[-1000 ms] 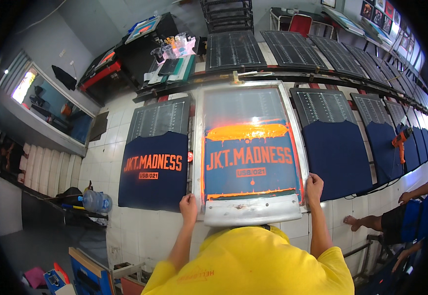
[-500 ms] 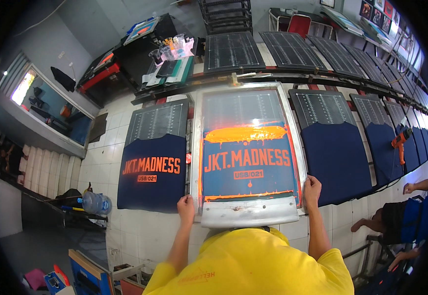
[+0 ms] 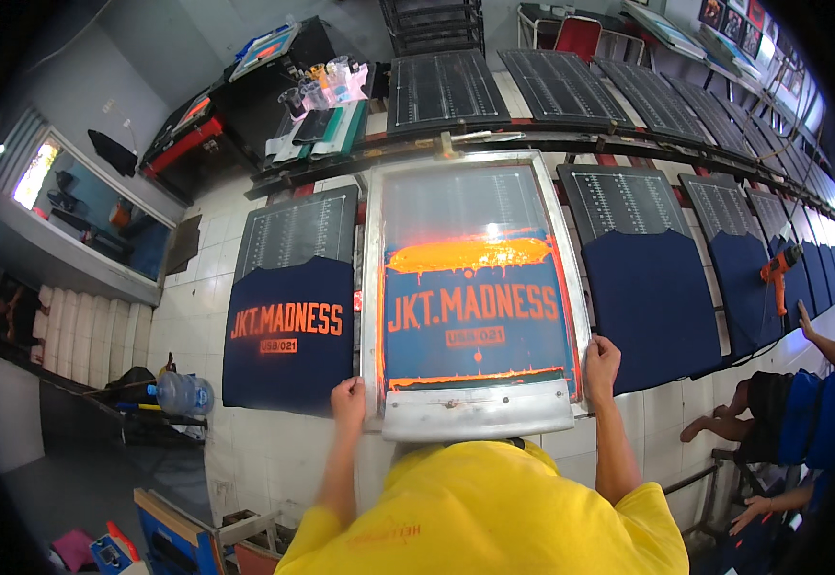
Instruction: The person prepares a screen with ink and performs screen printing on shirts along a production line using a squeegee.
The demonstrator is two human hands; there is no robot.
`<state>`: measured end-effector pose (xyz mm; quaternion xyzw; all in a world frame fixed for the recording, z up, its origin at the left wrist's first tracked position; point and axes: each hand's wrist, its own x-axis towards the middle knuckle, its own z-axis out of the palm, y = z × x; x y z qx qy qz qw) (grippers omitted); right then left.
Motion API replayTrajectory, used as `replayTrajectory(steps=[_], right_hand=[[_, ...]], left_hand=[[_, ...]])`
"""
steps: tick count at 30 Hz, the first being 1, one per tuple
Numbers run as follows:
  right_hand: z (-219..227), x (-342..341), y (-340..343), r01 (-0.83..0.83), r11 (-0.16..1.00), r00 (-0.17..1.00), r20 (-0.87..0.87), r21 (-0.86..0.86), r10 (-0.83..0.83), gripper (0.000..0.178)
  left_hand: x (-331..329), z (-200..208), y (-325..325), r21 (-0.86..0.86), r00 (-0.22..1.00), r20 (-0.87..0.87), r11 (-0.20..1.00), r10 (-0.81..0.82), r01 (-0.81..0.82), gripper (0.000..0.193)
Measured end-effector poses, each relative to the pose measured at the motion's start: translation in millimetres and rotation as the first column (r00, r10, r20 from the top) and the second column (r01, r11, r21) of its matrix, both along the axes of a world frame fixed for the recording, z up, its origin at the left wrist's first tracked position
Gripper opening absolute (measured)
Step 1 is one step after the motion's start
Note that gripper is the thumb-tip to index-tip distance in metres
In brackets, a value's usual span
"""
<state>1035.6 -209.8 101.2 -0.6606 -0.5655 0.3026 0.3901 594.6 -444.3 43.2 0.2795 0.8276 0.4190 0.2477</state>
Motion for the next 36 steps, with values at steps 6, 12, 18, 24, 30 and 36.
replayTrajectory(steps=[6, 12, 18, 24, 30, 36], right_hand=[[-12.5, 0.1, 3.0, -0.006, 1.000, 0.999, 0.041, -0.026, 0.007, 0.025], [2.5, -9.0, -2.5, 0.016, 0.997, 1.000, -0.004, -0.069, -0.016, 0.028], [15.9, -11.6, 2.2, -0.076, 0.997, 0.967, 0.243, -0.021, 0.079, 0.032], [60.6, -35.6, -38.0, -0.505, 0.839, 0.769, 0.549, 0.204, 0.329, 0.037], [98.3, -80.3, -118.1, -0.933, 0.306, 0.118, 0.639, -0.191, 0.760, 0.065], [113.3, -105.0, -108.5, -0.914, 0.267, -0.055, 0.747, -0.304, 0.663, 0.063]], left_hand=[[-5.9, 6.5, 5.9, -0.134, 0.987, -0.109, 0.985, -0.120, 0.105, 0.024], [-6.7, 10.6, 10.0, -0.152, 0.986, -0.118, 0.984, -0.114, 0.096, 0.029], [-0.2, 6.0, 10.2, 0.005, 0.994, -0.111, 1.000, -0.020, 0.021, 0.032], [35.3, 69.0, -26.7, 0.308, 0.998, 0.052, 0.950, 0.037, -0.051, 0.027], [62.0, 111.9, -79.4, 0.276, 0.521, 0.642, 0.804, -0.562, 0.528, 0.035], [124.2, 56.4, -56.2, 0.188, 0.460, 0.732, 0.798, -0.502, 0.573, 0.041]])
